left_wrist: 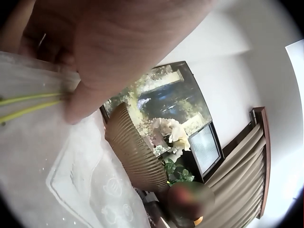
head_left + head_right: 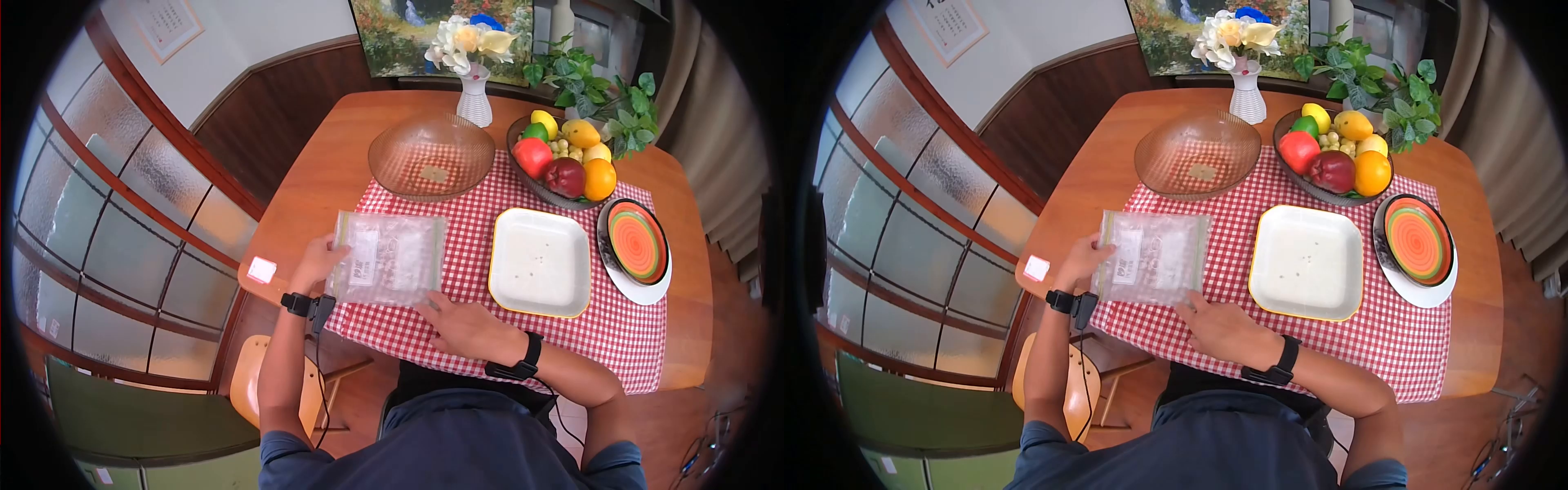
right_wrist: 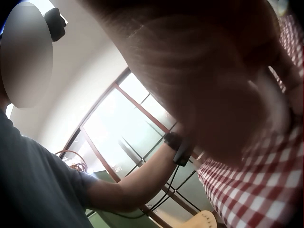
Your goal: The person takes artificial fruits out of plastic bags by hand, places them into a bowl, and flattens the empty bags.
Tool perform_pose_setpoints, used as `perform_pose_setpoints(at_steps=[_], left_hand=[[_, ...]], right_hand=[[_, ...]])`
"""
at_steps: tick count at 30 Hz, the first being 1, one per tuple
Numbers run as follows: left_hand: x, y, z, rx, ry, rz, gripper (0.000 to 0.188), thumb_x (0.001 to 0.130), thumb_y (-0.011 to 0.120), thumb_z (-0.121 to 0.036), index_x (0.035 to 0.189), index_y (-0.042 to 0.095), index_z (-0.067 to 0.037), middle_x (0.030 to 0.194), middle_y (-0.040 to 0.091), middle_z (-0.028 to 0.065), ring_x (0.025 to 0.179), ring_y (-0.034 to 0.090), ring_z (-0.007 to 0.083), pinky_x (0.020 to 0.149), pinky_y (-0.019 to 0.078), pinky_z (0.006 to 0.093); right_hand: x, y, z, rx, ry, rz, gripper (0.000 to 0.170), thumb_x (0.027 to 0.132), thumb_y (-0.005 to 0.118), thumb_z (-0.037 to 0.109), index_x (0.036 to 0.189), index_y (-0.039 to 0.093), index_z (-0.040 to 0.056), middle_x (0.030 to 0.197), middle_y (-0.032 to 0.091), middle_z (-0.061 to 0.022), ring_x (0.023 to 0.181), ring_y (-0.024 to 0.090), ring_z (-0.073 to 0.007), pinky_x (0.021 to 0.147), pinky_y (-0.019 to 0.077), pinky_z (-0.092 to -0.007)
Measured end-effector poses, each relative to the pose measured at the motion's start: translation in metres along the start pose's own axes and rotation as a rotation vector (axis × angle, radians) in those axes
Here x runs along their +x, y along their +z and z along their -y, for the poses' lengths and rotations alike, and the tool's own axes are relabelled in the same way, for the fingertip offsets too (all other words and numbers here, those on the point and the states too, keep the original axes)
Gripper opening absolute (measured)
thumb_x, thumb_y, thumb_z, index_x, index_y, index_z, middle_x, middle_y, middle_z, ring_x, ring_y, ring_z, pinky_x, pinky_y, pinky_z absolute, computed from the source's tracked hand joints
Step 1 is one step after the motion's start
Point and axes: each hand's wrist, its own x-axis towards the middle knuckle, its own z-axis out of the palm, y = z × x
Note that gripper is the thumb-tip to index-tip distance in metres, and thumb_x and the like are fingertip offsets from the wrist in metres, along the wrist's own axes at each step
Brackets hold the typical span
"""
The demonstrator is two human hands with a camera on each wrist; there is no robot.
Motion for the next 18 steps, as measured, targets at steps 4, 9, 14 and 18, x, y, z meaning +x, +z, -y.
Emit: perform_pose_setpoints(at_steps=[4, 9, 14, 18], left_hand=[[0.018, -0.020, 0.014, 0.063, 0.044, -0.165, 0.026, 0.094, 0.066, -0.012, 0.113, 0.065, 0.005, 0.094, 0.072, 0.0073, 0.080, 0.066, 0.0138, 0.072, 0.0534, 0.0304], [0.068, -0.066, 0.039, 0.184, 0.029, -0.299, 0.027, 0.090, 0.067, -0.014, 0.110, 0.066, 0.005, 0.092, 0.072, 0.0157, 0.082, 0.069, 0.0238, 0.074, 0.0535, 0.0356], [0.074, -0.069, 0.010, 0.777, 0.353, -0.702, 0.030, 0.089, 0.067, -0.020, 0.109, 0.065, 0.001, 0.095, 0.071, 0.0226, 0.088, 0.065, 0.0482, 0.082, 0.0527, 0.0479], [0.054, -0.006, -0.078, 0.236, 0.306, -0.325, 0.024, 0.090, 0.069, -0.016, 0.107, 0.064, 0.000, 0.092, 0.069, 0.0108, 0.083, 0.067, 0.0186, 0.076, 0.0532, 0.0309]], right_hand=[[-0.010, -0.017, 0.010, 0.084, -0.042, -0.059, 0.066, 0.087, 0.069, 0.019, 0.144, 0.041, 0.0036, 0.143, 0.042, -0.0239, 0.088, 0.068, -0.0399, 0.077, 0.0581, -0.0457], [-0.016, -0.019, 0.005, 0.110, -0.082, -0.089, 0.063, 0.088, 0.068, 0.019, 0.144, 0.043, 0.0030, 0.141, 0.045, -0.0232, 0.092, 0.068, -0.0398, 0.082, 0.0574, -0.0454], [-0.029, -0.013, -0.008, 0.195, -0.145, -0.075, 0.053, 0.091, 0.064, 0.020, 0.139, 0.048, 0.0035, 0.133, 0.054, -0.0178, 0.106, 0.065, -0.0352, 0.084, 0.0568, -0.0446], [-0.044, -0.024, -0.006, 0.280, -0.090, 0.039, 0.049, 0.093, 0.062, 0.024, 0.137, 0.051, 0.0052, 0.126, 0.060, -0.0149, 0.107, 0.065, -0.0340, 0.083, 0.0565, -0.0444]])
